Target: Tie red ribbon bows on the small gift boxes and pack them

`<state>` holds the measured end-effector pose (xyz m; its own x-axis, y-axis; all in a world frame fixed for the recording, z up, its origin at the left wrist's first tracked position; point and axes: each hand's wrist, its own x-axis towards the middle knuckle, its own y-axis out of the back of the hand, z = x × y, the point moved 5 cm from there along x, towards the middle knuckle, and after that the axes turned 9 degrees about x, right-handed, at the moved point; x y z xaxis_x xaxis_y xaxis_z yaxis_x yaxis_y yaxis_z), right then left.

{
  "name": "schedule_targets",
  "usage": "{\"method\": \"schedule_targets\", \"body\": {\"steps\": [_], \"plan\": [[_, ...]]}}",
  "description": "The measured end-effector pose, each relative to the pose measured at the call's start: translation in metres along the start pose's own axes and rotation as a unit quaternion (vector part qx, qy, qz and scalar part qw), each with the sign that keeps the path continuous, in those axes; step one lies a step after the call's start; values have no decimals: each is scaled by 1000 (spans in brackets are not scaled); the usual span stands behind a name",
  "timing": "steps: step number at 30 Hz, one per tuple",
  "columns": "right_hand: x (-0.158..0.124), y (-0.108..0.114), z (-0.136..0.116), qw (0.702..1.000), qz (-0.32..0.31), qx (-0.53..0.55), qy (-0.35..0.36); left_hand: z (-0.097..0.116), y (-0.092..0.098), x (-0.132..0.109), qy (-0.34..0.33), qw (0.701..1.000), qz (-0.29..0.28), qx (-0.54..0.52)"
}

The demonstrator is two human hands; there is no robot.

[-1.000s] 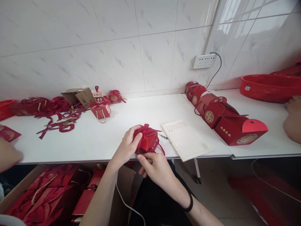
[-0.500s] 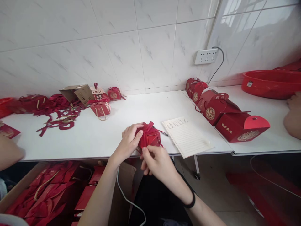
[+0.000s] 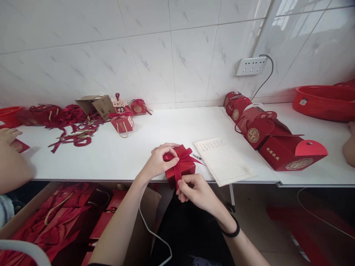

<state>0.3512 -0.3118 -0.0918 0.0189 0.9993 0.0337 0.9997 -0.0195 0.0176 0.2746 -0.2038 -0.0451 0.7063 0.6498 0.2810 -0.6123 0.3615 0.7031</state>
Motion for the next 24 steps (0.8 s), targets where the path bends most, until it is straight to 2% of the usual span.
{"method": "schedule_targets", "body": {"steps": [6,10,13,14,15,18,19,20,21,24], "plan": [[-2,-1,-1,999,36,-26,20,-2,-4,2,19,1000,9,-12],[-4,-8,-3,998,4,-48,28,-4,-5,2,25,999,17,-12],[-8,-4,-5,999,-24,-33,35,-4,-5,1,25,999,15,-16],[-9,3,-6,999,-8,-15,46,-4,-5,1,25,999,11,-18],[-9,14,-7,998,35,5,59,-4,-5,1,24,1000,7,-18],[-11,61,-4,967,245,17,71,-4,-5,1,22,1000,-4,-18],[-9,73,-2,957,286,-2,53,-4,-5,1,21,1000,-5,-17],[-6,81,1,956,291,-25,25,-4,-5,1,20,1000,-4,-16],[0,84,4,964,264,-42,-9,-4,-5,1,20,1000,-4,-16],[14,78,10,988,138,-15,-72,-4,-5,0,14,1000,-3,-16]]}}
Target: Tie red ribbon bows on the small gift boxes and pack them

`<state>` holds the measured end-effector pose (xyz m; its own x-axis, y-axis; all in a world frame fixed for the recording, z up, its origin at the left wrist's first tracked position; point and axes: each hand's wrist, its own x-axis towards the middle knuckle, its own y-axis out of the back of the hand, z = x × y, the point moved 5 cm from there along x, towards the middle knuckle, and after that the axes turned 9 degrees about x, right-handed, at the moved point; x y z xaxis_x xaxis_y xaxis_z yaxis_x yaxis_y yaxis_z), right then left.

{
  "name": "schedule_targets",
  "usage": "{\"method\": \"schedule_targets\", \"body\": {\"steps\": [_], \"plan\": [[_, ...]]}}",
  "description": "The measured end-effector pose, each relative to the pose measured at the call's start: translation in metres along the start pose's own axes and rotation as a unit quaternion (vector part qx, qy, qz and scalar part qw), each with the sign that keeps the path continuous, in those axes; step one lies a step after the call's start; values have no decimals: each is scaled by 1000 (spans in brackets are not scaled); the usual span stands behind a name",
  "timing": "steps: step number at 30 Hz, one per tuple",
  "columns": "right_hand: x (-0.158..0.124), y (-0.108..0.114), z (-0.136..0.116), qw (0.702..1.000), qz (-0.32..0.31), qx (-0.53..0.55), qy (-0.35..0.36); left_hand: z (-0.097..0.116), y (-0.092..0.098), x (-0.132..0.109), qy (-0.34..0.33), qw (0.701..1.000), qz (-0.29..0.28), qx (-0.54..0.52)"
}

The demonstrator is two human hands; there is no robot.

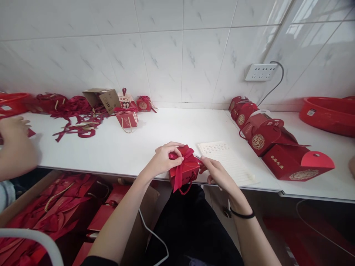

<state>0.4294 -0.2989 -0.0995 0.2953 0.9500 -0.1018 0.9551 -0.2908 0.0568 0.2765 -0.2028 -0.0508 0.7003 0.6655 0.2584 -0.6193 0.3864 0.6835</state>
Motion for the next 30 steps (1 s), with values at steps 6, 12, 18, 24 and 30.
{"method": "schedule_targets", "body": {"steps": [6,12,18,24,30], "plan": [[-8,-2,-6,996,-26,85,18,4,1,0,15,1000,0,1],[-3,24,-19,996,56,-7,64,2,1,0,14,1000,-12,-7],[32,2,-48,989,3,-102,104,-9,18,-16,72,977,199,-6],[41,-23,-41,989,-43,-85,111,-7,13,-34,220,958,156,93],[27,-25,-26,990,-8,99,98,-8,-3,-39,210,959,191,-15]]}}
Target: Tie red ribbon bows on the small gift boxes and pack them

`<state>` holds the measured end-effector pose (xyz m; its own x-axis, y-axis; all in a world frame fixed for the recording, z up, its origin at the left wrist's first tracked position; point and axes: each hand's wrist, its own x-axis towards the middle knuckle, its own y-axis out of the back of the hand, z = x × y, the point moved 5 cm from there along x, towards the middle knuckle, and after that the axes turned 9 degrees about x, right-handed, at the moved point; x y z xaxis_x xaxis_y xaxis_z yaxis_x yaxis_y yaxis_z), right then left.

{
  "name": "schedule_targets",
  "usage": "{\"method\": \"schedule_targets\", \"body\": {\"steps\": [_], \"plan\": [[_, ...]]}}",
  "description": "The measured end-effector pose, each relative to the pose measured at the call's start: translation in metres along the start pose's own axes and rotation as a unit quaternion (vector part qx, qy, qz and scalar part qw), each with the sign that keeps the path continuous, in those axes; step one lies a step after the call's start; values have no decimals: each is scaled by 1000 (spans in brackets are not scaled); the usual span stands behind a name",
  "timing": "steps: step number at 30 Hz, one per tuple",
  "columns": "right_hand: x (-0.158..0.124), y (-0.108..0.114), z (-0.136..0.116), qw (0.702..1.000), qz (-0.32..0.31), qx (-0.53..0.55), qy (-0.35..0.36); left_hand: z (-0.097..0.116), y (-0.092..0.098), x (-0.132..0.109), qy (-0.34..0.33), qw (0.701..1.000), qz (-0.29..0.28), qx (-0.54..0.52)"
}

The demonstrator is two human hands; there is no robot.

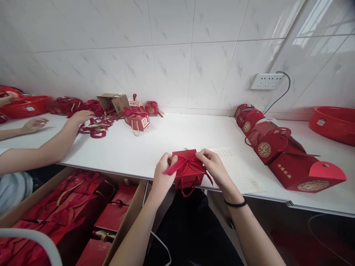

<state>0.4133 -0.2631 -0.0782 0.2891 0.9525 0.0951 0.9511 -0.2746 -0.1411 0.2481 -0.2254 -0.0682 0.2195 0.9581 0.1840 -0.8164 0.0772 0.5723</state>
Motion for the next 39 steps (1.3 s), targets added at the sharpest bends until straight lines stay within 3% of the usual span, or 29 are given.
{"method": "schedule_targets", "body": {"steps": [5,10,13,14,16,19,21,23,34,39], "plan": [[-11,-2,6,990,8,141,-22,-6,-4,-11,-1,998,28,-55],[-11,2,19,982,24,186,-24,-7,-6,-10,-9,996,34,-77],[-12,10,14,995,58,73,22,-8,-8,-7,4,994,19,-105],[-15,13,5,994,83,5,67,-8,-9,-6,7,993,13,-115],[-26,10,-20,965,109,-145,189,-8,-11,-5,10,990,0,-141],[-46,-21,-47,889,-2,-331,315,-8,-14,-3,12,984,-13,-179],[-55,-40,-47,844,-86,-409,337,-9,-15,-2,17,982,-12,-188],[-59,-49,-41,814,-104,-450,352,-9,-15,-2,16,984,-5,-178],[-81,-38,-24,802,-74,-342,483,-6,-14,1,-4,992,15,-124],[-101,-39,-32,792,-129,-319,504,-9,-14,5,-1,991,19,-134]]}}
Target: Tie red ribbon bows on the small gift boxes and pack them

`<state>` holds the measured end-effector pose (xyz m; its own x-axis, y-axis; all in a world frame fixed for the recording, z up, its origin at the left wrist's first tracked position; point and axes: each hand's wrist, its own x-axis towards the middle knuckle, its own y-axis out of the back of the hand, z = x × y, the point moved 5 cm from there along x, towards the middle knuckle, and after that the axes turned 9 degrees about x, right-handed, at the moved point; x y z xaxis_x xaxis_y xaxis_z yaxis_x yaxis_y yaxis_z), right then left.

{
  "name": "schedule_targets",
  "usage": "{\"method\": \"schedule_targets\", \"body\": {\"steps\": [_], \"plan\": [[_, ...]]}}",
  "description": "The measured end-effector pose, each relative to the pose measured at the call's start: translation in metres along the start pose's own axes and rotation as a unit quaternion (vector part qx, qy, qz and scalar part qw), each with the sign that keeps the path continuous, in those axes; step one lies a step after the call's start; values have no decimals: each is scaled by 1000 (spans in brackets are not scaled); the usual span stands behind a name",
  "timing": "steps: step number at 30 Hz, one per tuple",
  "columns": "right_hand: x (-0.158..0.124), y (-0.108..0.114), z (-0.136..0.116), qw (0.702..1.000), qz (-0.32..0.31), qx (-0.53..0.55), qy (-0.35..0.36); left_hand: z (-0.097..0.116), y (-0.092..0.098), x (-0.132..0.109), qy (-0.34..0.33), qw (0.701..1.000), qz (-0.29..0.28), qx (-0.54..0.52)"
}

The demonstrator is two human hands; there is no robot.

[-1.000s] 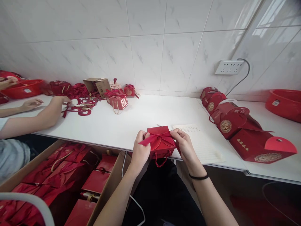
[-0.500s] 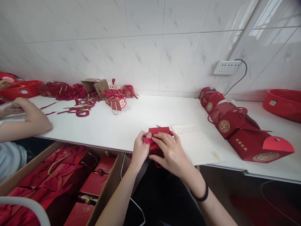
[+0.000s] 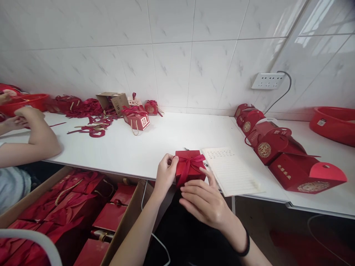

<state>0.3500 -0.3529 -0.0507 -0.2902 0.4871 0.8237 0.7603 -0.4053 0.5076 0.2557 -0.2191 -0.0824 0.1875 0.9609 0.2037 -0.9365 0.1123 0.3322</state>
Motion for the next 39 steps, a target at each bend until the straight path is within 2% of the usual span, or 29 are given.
{"method": "schedule_targets", "body": {"steps": [1,3,5,6,8,11,14,17,19,21,24,27,32,35,39], "plan": [[0,6,0,1000,14,28,-2,-1,0,1,2,1000,-6,-13],[-1,22,10,991,93,76,-54,-3,0,4,12,998,-24,-48],[-4,36,37,963,181,84,-180,-2,0,6,21,997,-36,-62],[-6,39,52,943,203,79,-251,0,1,7,25,998,-37,-52],[-9,34,80,912,175,89,-360,6,3,6,29,999,-39,-5],[-8,15,101,900,37,154,-406,14,3,2,32,995,-73,57],[-10,6,101,900,-63,179,-392,17,3,-4,20,992,-116,46],[-13,7,94,911,-94,188,-356,15,2,-7,1,990,-137,19],[-15,9,90,920,-82,188,-333,14,2,-8,-9,991,-129,17],[-15,10,86,934,-43,169,-312,17,4,-11,-34,994,-99,25],[-11,12,79,955,15,120,-271,32,7,-19,-124,990,-43,59],[-7,14,68,965,48,94,-238,52,10,-33,-252,960,12,123],[0,24,50,974,101,69,-189,81,16,-61,-427,877,134,176],[2,28,41,979,111,61,-161,90,16,-72,-481,838,169,197],[4,31,35,981,114,64,-143,92,17,-78,-503,824,172,196]]}}
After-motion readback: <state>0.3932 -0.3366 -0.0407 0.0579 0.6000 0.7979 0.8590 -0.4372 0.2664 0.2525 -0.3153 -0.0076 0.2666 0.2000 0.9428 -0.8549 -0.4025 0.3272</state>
